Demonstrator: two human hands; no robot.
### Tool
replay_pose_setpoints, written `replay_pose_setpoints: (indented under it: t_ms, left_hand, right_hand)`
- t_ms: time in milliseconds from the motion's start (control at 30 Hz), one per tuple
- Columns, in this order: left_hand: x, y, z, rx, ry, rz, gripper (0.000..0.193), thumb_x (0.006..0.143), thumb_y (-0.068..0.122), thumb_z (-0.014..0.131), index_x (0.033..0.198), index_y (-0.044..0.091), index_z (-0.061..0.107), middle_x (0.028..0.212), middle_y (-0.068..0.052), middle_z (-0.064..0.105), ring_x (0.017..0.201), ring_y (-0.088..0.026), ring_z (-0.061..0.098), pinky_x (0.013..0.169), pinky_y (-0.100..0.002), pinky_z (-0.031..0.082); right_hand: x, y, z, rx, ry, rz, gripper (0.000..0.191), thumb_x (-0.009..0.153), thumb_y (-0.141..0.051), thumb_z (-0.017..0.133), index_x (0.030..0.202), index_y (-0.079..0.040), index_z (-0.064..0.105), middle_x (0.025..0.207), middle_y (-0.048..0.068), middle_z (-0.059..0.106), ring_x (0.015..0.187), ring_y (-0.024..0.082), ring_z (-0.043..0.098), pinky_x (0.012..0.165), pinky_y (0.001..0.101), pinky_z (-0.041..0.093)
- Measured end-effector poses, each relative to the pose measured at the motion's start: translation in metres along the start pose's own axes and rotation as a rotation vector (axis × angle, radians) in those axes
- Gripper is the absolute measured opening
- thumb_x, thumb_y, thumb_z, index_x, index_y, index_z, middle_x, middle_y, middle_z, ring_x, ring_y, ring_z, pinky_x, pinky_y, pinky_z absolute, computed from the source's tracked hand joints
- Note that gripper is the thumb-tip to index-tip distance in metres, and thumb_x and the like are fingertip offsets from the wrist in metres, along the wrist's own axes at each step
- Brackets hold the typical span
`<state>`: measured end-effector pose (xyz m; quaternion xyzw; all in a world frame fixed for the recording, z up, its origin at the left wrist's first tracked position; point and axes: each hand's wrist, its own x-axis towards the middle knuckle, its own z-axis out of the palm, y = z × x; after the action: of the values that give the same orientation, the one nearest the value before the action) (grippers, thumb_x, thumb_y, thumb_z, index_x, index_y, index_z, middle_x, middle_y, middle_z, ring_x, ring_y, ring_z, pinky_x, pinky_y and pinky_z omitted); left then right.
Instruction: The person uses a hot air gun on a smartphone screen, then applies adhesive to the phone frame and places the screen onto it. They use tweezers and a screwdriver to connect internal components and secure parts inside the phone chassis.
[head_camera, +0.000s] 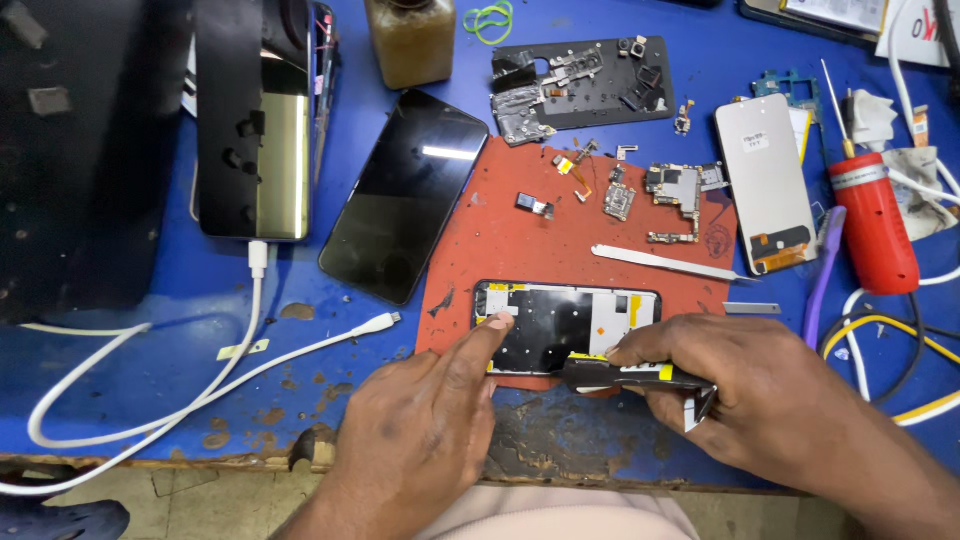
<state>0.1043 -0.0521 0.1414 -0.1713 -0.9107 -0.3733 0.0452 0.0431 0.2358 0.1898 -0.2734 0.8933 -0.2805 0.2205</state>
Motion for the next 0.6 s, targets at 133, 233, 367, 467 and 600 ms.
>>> replay_pose_setpoints:
  t_ms: [133,233,367,467,600]
  left_hand:
    - [0.000,0.003,0.003,0.029,0.017,0.031,0.064,0.086,0.011,0.073,0.144,0.001,0.049,0.082,-0.009,0.069,0.066,-0.027,0.064,0.061,-0.041,0.051]
    - [0.001,0.006,0.006,0.042,0.024,0.039,0.064,0.086,0.013,0.075,0.143,0.001,0.050,0.084,-0.008,0.070,0.067,-0.026,0.065,0.061,-0.040,0.051]
    - [0.001,0.008,0.010,0.083,0.019,0.034,0.064,0.084,0.016,0.076,0.142,0.001,0.051,0.087,-0.009,0.071,0.066,-0.026,0.065,0.060,-0.040,0.051]
    - [0.001,0.010,0.012,0.108,0.020,0.042,0.065,0.084,0.016,0.076,0.142,0.001,0.051,0.093,-0.010,0.072,0.067,-0.026,0.065,0.061,-0.040,0.051]
    - [0.002,0.012,0.013,0.127,0.042,0.077,0.063,0.084,0.016,0.075,0.140,0.001,0.052,0.115,-0.012,0.074,0.069,-0.025,0.066,0.063,-0.038,0.052]
  right_hand:
    - [-0.007,0.006,-0.005,-0.026,0.031,-0.051,0.037,0.077,-0.017,0.083,0.112,-0.014,0.069,0.103,0.002,0.079,0.088,0.025,0.076,0.073,0.0346,0.058]
    - [-0.012,0.010,-0.011,0.000,0.009,-0.019,0.038,0.077,-0.016,0.083,0.112,-0.014,0.070,0.104,0.002,0.078,0.090,0.024,0.076,0.074,0.0344,0.059]
    - [-0.021,0.014,-0.020,-0.013,-0.034,0.026,0.039,0.076,-0.016,0.083,0.113,-0.014,0.071,0.103,0.001,0.079,0.093,0.023,0.076,0.077,0.0346,0.059]
    - [-0.026,0.016,-0.026,-0.048,-0.036,0.041,0.037,0.078,-0.017,0.081,0.113,-0.014,0.071,0.105,0.000,0.079,0.095,0.023,0.076,0.078,0.0346,0.059]
    - [-0.030,0.017,-0.035,-0.097,-0.067,0.041,0.033,0.079,-0.020,0.080,0.111,-0.015,0.072,0.101,-0.002,0.078,0.094,0.022,0.076,0.079,0.0350,0.059]
